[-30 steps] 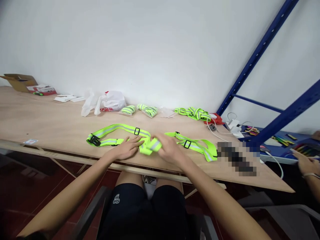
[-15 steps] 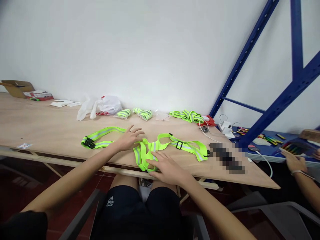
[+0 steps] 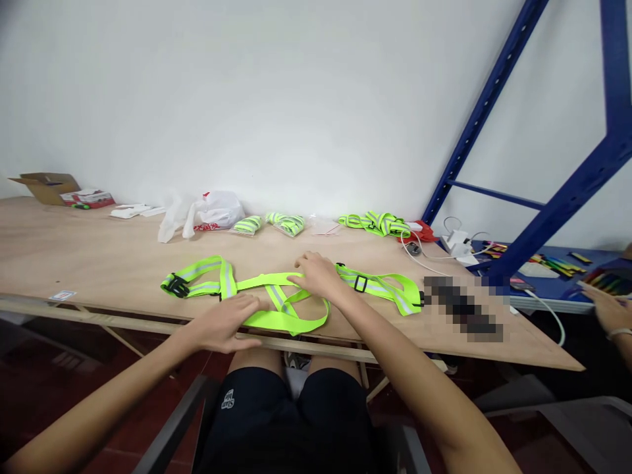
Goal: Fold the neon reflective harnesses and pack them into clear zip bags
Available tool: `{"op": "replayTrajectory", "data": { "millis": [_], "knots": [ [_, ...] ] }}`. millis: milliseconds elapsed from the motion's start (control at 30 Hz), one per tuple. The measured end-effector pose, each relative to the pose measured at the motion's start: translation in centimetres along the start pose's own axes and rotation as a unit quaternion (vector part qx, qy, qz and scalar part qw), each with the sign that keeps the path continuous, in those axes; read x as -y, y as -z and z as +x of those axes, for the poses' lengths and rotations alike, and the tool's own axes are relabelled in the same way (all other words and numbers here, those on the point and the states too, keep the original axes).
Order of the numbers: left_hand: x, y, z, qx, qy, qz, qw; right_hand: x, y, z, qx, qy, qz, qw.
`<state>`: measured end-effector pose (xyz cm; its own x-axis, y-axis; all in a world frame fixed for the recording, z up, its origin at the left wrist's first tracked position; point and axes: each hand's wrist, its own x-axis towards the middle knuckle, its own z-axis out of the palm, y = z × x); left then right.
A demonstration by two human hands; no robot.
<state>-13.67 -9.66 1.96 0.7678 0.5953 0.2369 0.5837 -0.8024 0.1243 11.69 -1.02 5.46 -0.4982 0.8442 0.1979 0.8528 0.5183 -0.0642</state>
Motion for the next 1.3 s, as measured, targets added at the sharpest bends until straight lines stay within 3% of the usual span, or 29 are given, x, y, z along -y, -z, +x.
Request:
{"op": "replayTrajectory", "data": {
  "millis": [67, 133, 200, 400, 567, 667, 767, 900, 1100, 1200, 1300],
  "knots": [
    [-0.3, -1.0, -0.3, -0.007, 0.019, -0.022, 1.000, 0.3, -0.9, 2.5, 0.099, 0.002, -0.012, 0.995],
    [-0.5, -1.5, -0.2, -0.027, 0.051, -0.025, 0.998, 0.2, -1.6, 4.6, 0.152, -0.008, -0.014, 0.988],
    [-0.8, -1.5, -0.2, -0.034, 0.058, -0.007, 0.998, -0.7, -2.0, 6.3, 0.139, -0.022, -0.010, 0.990],
    [-1.6, -1.4, -0.5, 0.006, -0.057, 0.068, 0.996, -6.4, -1.4, 10.6, 0.058, -0.115, -0.023, 0.991],
    [-0.7, -1.0, -0.3, 0.015, -0.026, 0.130, 0.991, -9.5, -2.3, 12.9, 0.039, -0.174, 0.005, 0.984],
    [0.2, 0.2, 0.4, 0.005, 0.008, 0.093, 0.996, -9.9, -3.1, 13.4, 0.057, -0.170, 0.054, 0.982],
    [1.5, 1.8, 2.3, -0.020, 0.074, 0.014, 0.997, -10.0, -2.9, 12.1, 0.057, -0.136, 0.104, 0.984],
    [4.8, 2.3, 7.6, -0.045, 0.136, -0.063, 0.988, -9.8, -1.8, 7.7, -0.048, -0.080, 0.151, 0.984],
    [9.0, -1.7, 17.0, 0.064, 0.076, -0.069, 0.993, -9.2, -3.3, 0.8, 0.023, -0.030, 0.103, 0.994],
    [10.3, -3.8, 19.4, 0.111, 0.051, -0.041, 0.992, -9.4, -4.0, -1.0, 0.012, 0.011, 0.063, 0.998],
    [12.3, -5.1, 20.3, 0.110, 0.069, -0.023, 0.991, -9.8, -3.7, -2.8, 0.022, 0.057, 0.016, 0.998]
  ]
}}
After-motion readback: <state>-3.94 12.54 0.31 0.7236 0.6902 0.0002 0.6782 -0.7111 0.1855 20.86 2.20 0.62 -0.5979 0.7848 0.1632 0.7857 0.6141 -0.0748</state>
